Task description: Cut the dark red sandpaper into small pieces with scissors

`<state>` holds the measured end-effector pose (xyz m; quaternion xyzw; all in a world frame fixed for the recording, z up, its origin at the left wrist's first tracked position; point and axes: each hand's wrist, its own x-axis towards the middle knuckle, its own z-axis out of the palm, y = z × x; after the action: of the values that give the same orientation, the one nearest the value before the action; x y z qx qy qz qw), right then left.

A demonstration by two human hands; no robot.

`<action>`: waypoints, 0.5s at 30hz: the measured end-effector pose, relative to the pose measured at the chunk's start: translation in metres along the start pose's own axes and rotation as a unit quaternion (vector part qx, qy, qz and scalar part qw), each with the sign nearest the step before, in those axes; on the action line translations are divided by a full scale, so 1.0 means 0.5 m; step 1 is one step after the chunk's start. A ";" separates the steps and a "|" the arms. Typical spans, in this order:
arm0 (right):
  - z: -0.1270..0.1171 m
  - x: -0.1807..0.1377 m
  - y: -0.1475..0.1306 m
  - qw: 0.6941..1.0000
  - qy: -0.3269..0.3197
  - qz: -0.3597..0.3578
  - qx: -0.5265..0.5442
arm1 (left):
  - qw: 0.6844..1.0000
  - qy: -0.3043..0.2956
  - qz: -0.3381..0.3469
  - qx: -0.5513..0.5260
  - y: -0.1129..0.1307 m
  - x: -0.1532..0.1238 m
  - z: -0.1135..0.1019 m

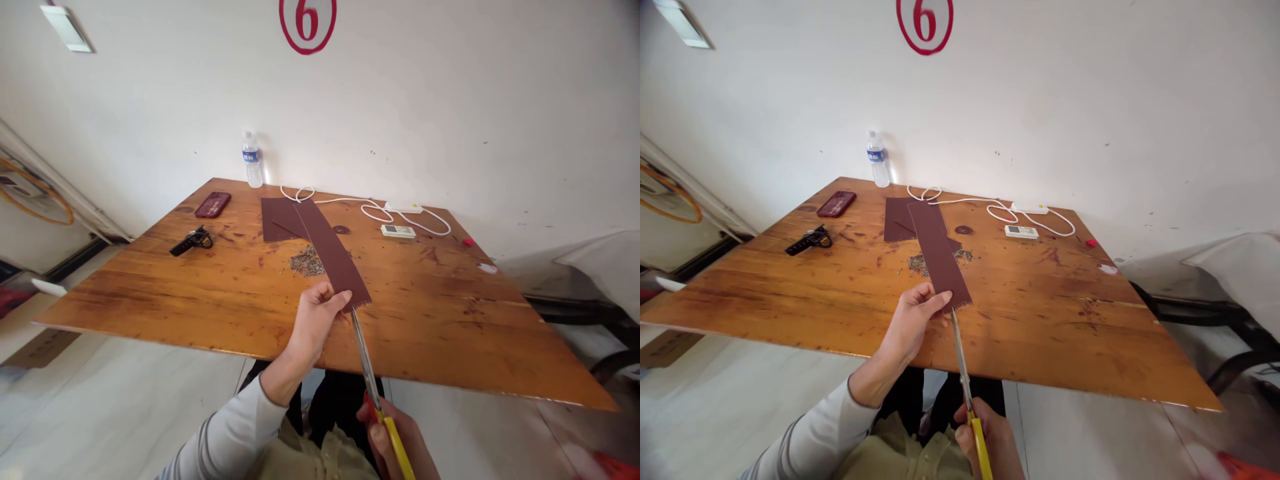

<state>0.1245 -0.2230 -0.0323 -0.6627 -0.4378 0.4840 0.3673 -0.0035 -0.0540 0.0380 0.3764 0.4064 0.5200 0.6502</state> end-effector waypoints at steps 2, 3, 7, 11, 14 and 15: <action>0.003 -0.001 0.003 1.000 -0.005 0.006 0.007 | 1.000 -0.001 -0.005 -0.006 0.000 -0.001 0.001; 0.004 -0.001 0.004 1.000 -0.007 0.009 0.012 | 1.000 -0.001 -0.007 -0.010 0.000 -0.002 0.001; 0.005 0.003 0.014 0.999 -0.022 -0.002 0.030 | 1.000 0.003 -0.018 -0.021 -0.001 -0.004 -0.001; 0.001 0.012 0.028 0.998 -0.045 -0.017 0.030 | 0.999 -0.003 -0.033 -0.036 -0.004 -0.002 -0.004; -0.001 0.017 0.039 0.998 -0.053 -0.007 0.032 | 0.998 -0.003 -0.042 -0.054 -0.005 0.003 -0.005; -0.002 0.018 0.043 0.998 -0.051 -0.012 0.028 | 0.997 -0.002 -0.045 -0.061 -0.005 0.005 -0.005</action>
<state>0.1315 -0.2219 -0.0547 -0.6213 -0.4505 0.5244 0.3689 -0.0047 -0.0520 0.0345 0.3184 0.3888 0.5137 0.6954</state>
